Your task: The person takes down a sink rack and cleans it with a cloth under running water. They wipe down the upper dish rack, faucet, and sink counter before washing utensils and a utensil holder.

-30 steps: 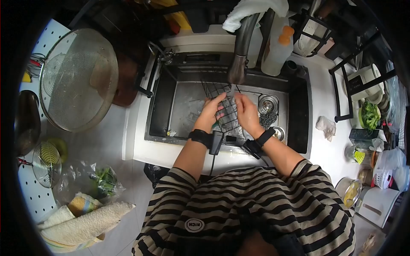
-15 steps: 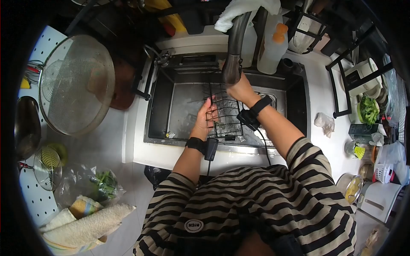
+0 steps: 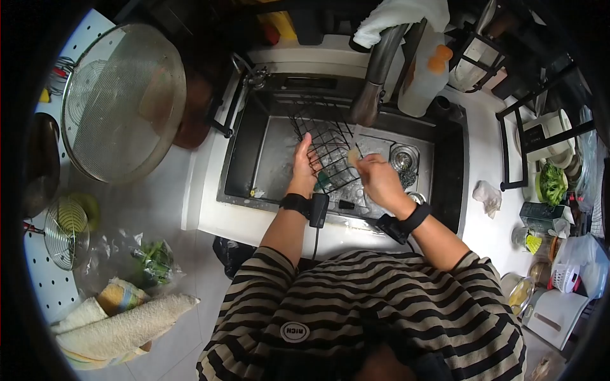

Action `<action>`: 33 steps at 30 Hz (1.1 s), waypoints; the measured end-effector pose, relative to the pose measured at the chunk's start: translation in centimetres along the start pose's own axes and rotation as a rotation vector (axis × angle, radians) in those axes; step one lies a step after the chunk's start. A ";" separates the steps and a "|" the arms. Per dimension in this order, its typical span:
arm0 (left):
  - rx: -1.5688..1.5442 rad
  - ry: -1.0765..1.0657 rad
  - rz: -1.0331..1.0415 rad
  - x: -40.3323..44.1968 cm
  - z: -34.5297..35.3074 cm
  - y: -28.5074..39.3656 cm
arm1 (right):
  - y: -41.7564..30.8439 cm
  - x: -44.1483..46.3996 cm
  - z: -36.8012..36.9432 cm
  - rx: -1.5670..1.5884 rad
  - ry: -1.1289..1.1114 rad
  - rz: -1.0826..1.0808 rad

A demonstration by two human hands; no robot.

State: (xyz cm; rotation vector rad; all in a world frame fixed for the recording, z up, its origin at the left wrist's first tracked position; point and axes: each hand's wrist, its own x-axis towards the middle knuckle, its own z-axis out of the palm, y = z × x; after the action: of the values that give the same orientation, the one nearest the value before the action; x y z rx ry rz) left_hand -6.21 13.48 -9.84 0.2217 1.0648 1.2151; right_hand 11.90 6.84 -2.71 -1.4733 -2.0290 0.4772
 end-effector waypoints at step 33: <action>-0.372 0.035 -0.453 1.5 1.8 -4.4 | 1.0 0.8 0.4 0.198 0.396 -0.104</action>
State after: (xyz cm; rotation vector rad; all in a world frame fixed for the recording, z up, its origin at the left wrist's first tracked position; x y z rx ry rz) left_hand -2.05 13.76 -12.56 -0.3155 0.8394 0.9807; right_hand 12.19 7.94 -3.38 -1.2249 -1.6836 0.3043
